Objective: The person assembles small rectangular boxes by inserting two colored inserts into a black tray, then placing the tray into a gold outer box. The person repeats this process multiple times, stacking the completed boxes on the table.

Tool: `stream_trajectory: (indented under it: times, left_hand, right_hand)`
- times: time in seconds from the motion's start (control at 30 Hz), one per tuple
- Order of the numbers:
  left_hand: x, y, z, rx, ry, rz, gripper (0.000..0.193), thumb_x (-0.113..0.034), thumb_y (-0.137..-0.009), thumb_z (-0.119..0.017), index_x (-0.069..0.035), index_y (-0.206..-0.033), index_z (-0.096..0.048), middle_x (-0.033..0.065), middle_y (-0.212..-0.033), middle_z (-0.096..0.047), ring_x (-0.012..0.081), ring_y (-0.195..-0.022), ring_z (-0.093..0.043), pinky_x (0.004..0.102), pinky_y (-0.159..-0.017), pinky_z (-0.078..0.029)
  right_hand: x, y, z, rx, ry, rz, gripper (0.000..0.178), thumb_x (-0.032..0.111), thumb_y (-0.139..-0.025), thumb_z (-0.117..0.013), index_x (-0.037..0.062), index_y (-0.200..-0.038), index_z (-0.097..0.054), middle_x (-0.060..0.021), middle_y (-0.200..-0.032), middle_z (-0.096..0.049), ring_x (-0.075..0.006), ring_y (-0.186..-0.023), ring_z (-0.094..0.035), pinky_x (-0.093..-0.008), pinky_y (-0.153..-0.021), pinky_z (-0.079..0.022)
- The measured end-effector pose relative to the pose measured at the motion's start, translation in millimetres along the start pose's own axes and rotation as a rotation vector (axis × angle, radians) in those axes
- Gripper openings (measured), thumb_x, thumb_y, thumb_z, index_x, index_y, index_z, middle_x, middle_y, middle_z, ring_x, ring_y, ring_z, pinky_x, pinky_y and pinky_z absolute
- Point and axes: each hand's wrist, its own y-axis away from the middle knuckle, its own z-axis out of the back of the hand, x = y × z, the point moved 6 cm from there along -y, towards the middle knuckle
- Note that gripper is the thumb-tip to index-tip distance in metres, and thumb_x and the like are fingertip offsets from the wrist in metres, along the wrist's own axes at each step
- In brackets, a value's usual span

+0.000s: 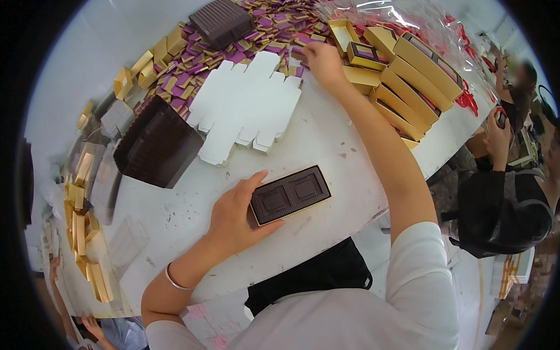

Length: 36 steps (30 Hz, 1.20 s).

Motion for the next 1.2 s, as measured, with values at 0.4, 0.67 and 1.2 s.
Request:
stream_trajectory:
  times: [0.4,0.67,1.2]
  left_hand:
    - [1.8,0.6,-4.1,-0.008,0.009,0.038,0.085,-0.027,-0.064,-0.08,-0.005,-0.133,-0.036,0.0139,-0.097,-0.058,0.0288,-0.083,-0.059,0.036,-0.07,-0.048]
    - [-3.7,0.4,-2.8,-0.043,-0.037,-0.047,0.082,-0.027,-0.064,-0.08,-0.005,-0.131,-0.038,0.0124,-0.098,-0.058,0.027,-0.082,-0.059,0.0342,-0.068,-0.048]
    - [-3.1,0.3,-6.4,-0.068,-0.074,-0.066,0.082,-0.022,-0.062,-0.082,-0.006,-0.131,-0.04,0.0106,-0.095,-0.058,0.0253,-0.083,-0.06,0.0333,-0.068,-0.049]
  right_hand:
    - [116.3,140.8,63.3,0.707,-0.701,-0.367,0.017,0.013,-0.092,-0.054,-0.0001,-0.102,-0.059,-0.0026,-0.074,-0.059,-0.0057,-0.063,-0.053,-0.0217,-0.059,-0.046]
    - [119.0,194.0,75.6,0.713,-0.527,-0.255,0.022,0.009,-0.09,-0.056,0.0016,-0.11,-0.059,-0.0035,-0.086,-0.06,-0.0099,-0.078,-0.055,-0.0238,-0.069,-0.047]
    - [152.1,226.0,85.5,0.448,-0.162,0.888,0.032,0.007,-0.07,-0.069,-0.0056,-0.098,-0.061,-0.0195,-0.109,-0.059,-0.0341,-0.105,-0.058,-0.04,-0.086,-0.049]
